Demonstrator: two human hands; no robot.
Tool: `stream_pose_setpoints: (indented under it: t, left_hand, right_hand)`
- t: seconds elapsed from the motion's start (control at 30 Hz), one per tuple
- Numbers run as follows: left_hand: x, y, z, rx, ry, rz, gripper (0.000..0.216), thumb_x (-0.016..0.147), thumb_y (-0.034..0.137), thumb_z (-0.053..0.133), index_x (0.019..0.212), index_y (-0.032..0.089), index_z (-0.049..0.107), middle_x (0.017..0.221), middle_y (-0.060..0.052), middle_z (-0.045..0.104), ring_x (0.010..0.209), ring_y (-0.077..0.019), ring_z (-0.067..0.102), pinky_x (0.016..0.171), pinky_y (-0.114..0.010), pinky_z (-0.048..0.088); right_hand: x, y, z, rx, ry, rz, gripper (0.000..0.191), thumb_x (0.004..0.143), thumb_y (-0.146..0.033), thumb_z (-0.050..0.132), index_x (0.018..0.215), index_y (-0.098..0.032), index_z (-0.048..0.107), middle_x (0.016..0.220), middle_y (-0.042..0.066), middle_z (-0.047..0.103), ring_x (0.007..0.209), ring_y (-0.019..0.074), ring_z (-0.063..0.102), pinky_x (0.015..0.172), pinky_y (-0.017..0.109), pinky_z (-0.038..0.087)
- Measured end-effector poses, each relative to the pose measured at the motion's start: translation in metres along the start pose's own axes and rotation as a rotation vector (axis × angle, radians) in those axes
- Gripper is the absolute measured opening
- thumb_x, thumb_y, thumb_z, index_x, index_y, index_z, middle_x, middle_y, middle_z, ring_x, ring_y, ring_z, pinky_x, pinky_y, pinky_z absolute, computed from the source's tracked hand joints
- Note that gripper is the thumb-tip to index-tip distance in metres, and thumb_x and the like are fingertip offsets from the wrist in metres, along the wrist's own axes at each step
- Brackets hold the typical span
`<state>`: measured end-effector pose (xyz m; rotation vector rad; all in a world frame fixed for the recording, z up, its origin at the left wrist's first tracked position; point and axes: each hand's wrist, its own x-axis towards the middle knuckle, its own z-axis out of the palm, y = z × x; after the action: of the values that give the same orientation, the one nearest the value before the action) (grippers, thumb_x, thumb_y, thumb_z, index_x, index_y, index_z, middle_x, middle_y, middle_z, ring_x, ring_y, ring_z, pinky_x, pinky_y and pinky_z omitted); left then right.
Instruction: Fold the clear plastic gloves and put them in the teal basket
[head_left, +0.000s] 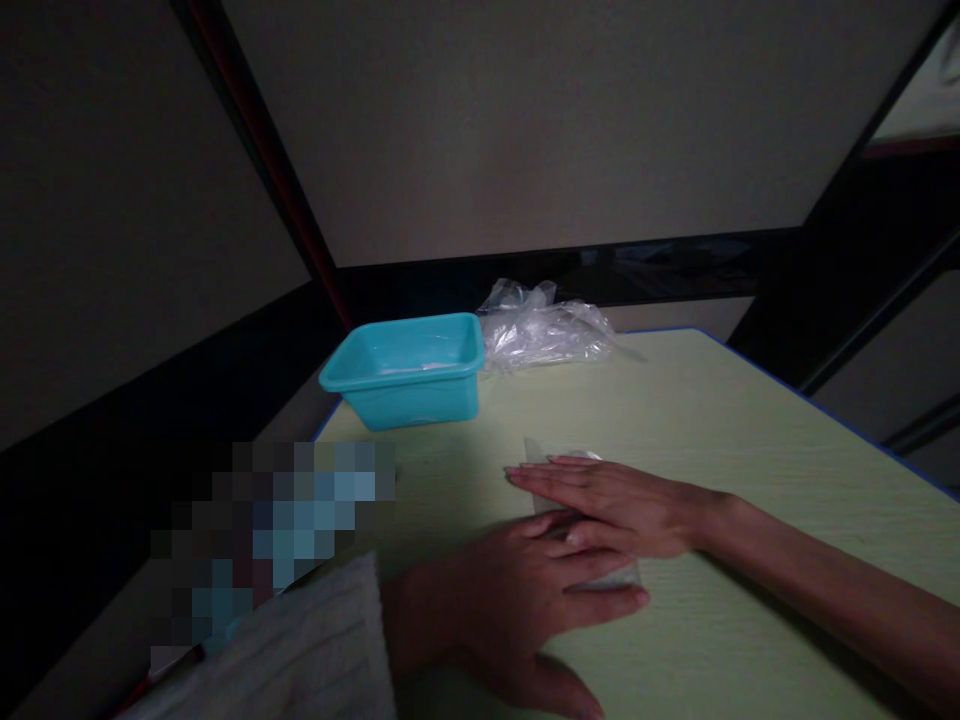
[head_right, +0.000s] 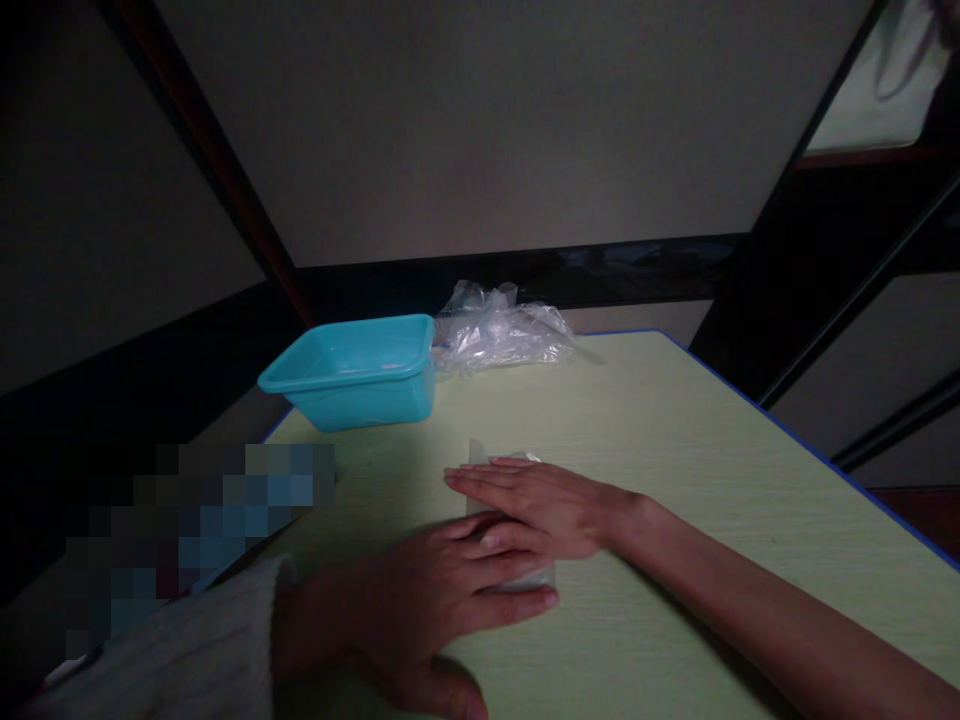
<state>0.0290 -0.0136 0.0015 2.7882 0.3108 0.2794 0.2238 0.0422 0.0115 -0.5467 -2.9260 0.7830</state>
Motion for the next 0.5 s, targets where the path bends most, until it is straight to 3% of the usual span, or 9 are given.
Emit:
stream_pose_setpoints:
  t: [0.17,0.5]
  left_hand:
    - [0.002,0.002,-0.009,-0.037,-0.059,0.019,0.064,0.091,0.053,0.036,0.135,0.006,0.037,0.146,-0.017,0.028,0.135,-0.0268,0.024,0.112,-0.039,0.016]
    - [0.003,0.004,-0.011,-0.028,-0.067,0.017,0.067,0.09,0.054,0.037,0.135,0.005,0.038,0.146,-0.016,0.028,0.137,-0.0262,0.02,0.113,-0.039,0.012]
  right_hand:
    - [0.007,0.015,-0.002,-0.064,0.03,0.0,0.062,0.094,-0.05,0.024,0.144,-0.014,0.018,0.148,0.01,0.025,0.136,0.019,0.021,0.111,0.042,0.018]
    - [0.012,0.023,-0.004,-0.122,0.061,0.024,0.064,0.094,-0.051,0.024,0.143,-0.01,0.02,0.148,0.011,0.024,0.136,0.0187,0.02,0.112,0.044,0.016]
